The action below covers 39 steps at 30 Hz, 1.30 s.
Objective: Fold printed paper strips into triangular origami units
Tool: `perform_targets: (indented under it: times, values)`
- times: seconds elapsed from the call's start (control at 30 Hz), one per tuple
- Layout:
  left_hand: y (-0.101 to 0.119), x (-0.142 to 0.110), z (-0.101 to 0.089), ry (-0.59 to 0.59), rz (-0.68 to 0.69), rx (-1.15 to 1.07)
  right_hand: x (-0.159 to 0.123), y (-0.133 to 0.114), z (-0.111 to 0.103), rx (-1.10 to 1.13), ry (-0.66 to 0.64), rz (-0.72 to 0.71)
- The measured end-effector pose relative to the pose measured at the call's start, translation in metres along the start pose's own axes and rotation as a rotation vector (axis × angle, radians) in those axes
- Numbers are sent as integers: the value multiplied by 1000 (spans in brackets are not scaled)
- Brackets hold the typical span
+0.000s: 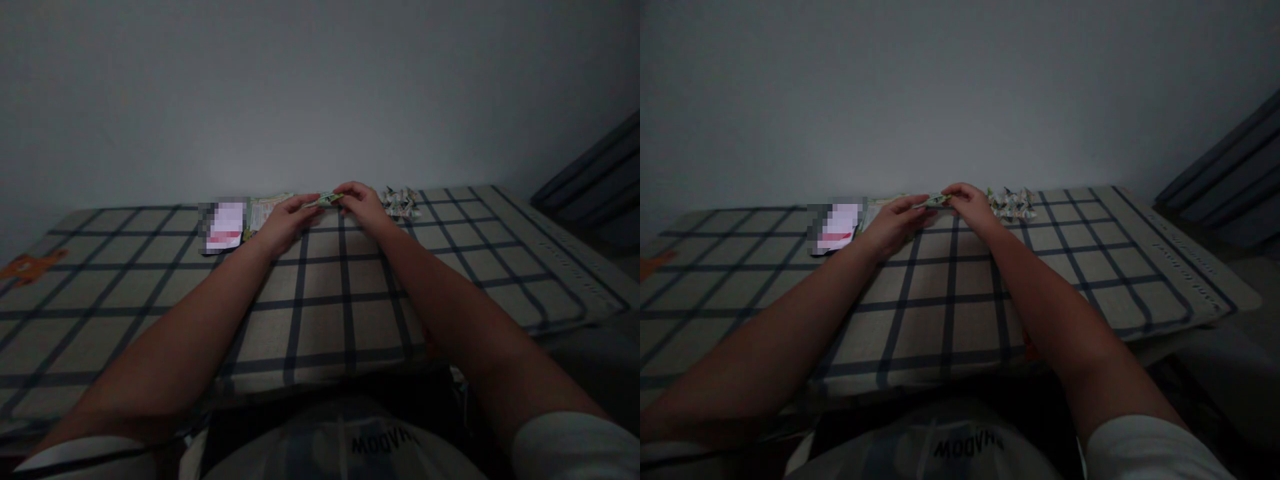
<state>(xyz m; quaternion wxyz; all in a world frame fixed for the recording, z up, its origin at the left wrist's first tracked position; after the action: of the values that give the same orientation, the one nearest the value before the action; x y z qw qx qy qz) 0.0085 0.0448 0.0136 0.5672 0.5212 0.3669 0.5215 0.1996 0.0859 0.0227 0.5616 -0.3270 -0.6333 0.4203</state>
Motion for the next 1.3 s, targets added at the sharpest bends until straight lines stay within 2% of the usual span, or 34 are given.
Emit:
perform_targets:
  times: [0.2,0.5,0.7,1.0,1.3]
  values:
    - [-3,3,-5,50,33,96,1,3,0,5,-21,18]
    - [0,8,-10,45,231,262,-3,1,5,31,-170,32]
    - [3,8,-13,66,326,383,-3,0,4,-8,-131,44]
    - [10,3,-10,68,343,490,-3,0,1,18,-77,54]
    - [13,1,-11,58,373,503,-3,1,3,66,-121,56]
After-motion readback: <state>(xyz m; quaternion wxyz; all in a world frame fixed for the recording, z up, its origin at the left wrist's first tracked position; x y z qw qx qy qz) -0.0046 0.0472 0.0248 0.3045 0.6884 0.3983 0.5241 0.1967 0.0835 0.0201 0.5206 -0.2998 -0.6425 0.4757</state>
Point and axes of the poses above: each hand's wrist, its own x-axis towards the middle knuckle, its own z-axis out of the palm, y = z × x, the point moved 4 cm from there along x, towards the middle knuckle, and after that the axes turned 2 degrees about -z, right-handed, at the moved point
